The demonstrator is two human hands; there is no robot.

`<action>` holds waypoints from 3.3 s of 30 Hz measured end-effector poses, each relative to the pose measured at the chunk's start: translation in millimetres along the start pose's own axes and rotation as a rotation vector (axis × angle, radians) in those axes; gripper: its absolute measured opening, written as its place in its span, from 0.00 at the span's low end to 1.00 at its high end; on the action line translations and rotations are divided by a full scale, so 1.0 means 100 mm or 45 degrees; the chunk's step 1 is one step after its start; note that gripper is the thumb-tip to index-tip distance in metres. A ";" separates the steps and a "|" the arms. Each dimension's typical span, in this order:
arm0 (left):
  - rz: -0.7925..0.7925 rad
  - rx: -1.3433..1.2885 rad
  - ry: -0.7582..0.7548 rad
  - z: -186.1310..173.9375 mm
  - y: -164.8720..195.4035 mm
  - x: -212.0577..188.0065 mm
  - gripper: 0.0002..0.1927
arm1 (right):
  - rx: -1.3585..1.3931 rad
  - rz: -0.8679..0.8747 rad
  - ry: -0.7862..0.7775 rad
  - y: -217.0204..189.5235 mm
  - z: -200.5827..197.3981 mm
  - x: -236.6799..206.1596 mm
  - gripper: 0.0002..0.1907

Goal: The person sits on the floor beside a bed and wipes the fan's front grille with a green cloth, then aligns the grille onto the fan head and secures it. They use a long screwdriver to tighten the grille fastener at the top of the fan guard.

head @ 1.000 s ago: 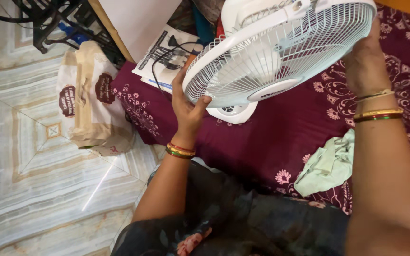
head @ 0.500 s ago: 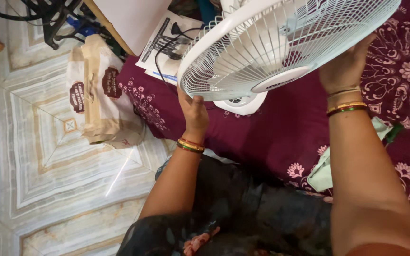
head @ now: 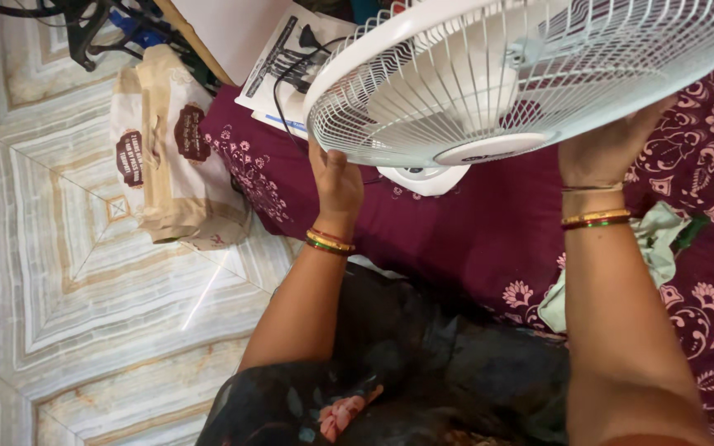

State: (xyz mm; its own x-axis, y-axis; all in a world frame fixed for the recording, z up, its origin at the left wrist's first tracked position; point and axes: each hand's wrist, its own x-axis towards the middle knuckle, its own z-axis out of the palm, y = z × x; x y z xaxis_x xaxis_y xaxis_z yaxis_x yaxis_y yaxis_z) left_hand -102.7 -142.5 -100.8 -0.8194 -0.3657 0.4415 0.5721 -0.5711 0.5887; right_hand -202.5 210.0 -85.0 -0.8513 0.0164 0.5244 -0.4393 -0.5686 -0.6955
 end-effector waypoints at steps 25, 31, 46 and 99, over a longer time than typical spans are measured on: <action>-0.305 -0.330 -0.099 -0.22 -0.46 0.41 0.28 | -0.182 -0.164 0.460 -0.62 0.57 -1.21 0.41; -0.158 -0.148 -0.053 -0.07 -0.43 0.33 0.28 | -0.290 -0.177 0.343 -0.66 0.66 -1.43 0.34; 0.061 0.366 -0.074 0.40 0.14 0.17 0.32 | -0.741 -0.192 0.324 -0.95 0.84 -1.35 0.34; -0.054 0.321 0.003 0.42 0.16 0.11 0.29 | -0.513 -0.209 0.416 -0.96 0.94 -1.44 0.21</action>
State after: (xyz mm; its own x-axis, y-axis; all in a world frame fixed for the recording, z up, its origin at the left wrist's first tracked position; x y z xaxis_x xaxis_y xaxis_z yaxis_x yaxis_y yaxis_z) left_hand -100.7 -124.9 -58.1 -0.8426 -0.3472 0.4116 0.5283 -0.3846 0.7570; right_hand -10.8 185.2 -47.3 -0.7791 0.3694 0.5066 -0.5944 -0.1782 -0.7842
